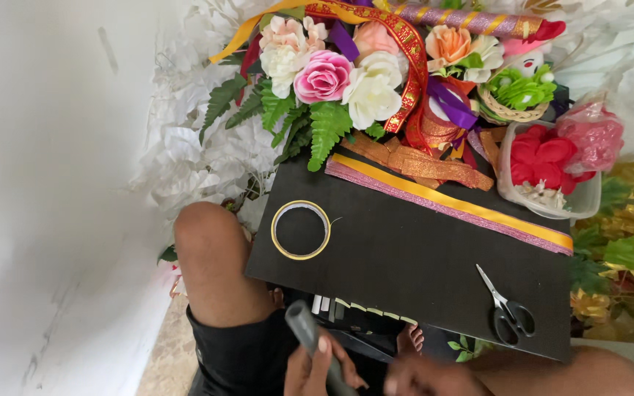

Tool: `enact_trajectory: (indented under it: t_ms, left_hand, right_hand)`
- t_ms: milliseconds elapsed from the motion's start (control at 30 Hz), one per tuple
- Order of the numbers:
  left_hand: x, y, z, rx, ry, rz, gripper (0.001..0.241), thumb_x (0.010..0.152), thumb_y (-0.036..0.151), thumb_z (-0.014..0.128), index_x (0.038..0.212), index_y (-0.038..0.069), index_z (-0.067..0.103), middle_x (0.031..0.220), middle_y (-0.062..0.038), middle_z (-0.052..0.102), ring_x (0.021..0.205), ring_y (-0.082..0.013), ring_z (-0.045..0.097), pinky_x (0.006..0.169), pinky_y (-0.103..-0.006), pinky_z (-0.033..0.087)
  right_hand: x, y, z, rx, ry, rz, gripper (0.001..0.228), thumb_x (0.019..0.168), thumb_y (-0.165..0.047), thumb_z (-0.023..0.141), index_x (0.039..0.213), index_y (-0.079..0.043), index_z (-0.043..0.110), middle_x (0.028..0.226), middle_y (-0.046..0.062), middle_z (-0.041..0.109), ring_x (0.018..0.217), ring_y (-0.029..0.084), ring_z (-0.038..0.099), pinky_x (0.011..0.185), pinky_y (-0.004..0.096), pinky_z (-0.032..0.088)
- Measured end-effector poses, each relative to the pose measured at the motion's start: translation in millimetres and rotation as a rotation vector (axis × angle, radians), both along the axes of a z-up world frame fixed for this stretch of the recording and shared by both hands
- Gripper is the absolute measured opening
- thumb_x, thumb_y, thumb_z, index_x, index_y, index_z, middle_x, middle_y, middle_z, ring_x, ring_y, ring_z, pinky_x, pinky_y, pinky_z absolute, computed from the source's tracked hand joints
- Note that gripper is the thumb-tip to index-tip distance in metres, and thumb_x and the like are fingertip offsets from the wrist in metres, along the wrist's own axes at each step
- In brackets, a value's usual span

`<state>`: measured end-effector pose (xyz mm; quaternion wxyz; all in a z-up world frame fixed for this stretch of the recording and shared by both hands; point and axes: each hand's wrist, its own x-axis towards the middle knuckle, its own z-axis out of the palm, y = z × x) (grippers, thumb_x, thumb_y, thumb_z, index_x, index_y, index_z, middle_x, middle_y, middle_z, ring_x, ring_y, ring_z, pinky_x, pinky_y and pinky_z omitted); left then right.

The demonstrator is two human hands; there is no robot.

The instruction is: The person wraps a grey tube with yellow and purple ribbons, securing them by hand.

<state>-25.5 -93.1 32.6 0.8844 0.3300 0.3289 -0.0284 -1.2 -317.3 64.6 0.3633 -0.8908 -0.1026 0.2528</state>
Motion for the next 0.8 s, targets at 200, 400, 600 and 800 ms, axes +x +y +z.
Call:
enact_trajectory:
  t_ms: [200, 400, 600, 800]
  left_hand:
    - [41.2, 39.1, 41.0, -0.083, 0.007, -0.290, 0.039, 0.110, 0.031, 0.052, 0.096, -0.005, 0.057, 0.055, -0.015, 0.044, 0.037, -0.0237, 0.042, 0.037, -0.0385, 0.044]
    - [38.5, 49.3, 39.0, -0.150, 0.007, -0.358, 0.042, 0.114, 0.032, 0.047, 0.094, -0.004, 0.059, 0.051, -0.013, 0.044, 0.035, -0.0194, 0.037, 0.038, -0.0308, 0.036]
    - [36.0, 49.1, 24.4, -0.216, 0.121, -0.410, 0.045, 0.112, 0.038, 0.050, 0.091, -0.001, 0.061, 0.050, -0.012, 0.044, 0.038, -0.0199, 0.038, 0.043, -0.0304, 0.033]
    - [43.8, 45.1, 28.4, -0.213, 0.133, -0.467, 0.042, 0.112, 0.037, 0.052, 0.093, 0.000, 0.060, 0.052, -0.011, 0.044, 0.040, -0.0192, 0.039, 0.045, -0.0304, 0.033]
  right_hand:
    - [185.1, 74.6, 73.3, -0.088, -0.427, 0.003, 0.020, 0.096, -0.034, 0.072, 0.100, -0.015, 0.077, 0.092, 0.003, 0.080, 0.081, 0.021, 0.074, 0.072, 0.038, 0.052]
    - [287.7, 107.8, 33.7, -0.110, -0.639, 0.158, 0.014, 0.096, -0.021, 0.075, 0.101, -0.008, 0.076, 0.093, 0.008, 0.074, 0.080, 0.029, 0.069, 0.070, 0.046, 0.050]
    - [300.4, 121.8, 19.2, -0.252, -0.455, 0.144, 0.028, 0.096, -0.032, 0.072, 0.114, -0.012, 0.077, 0.102, 0.009, 0.070, 0.090, 0.035, 0.068, 0.072, 0.051, 0.048]
    - [300.5, 125.6, 25.3, -0.172, -0.390, 0.095, 0.009, 0.095, -0.022, 0.075, 0.096, -0.013, 0.076, 0.093, 0.007, 0.070, 0.079, 0.028, 0.066, 0.068, 0.045, 0.046]
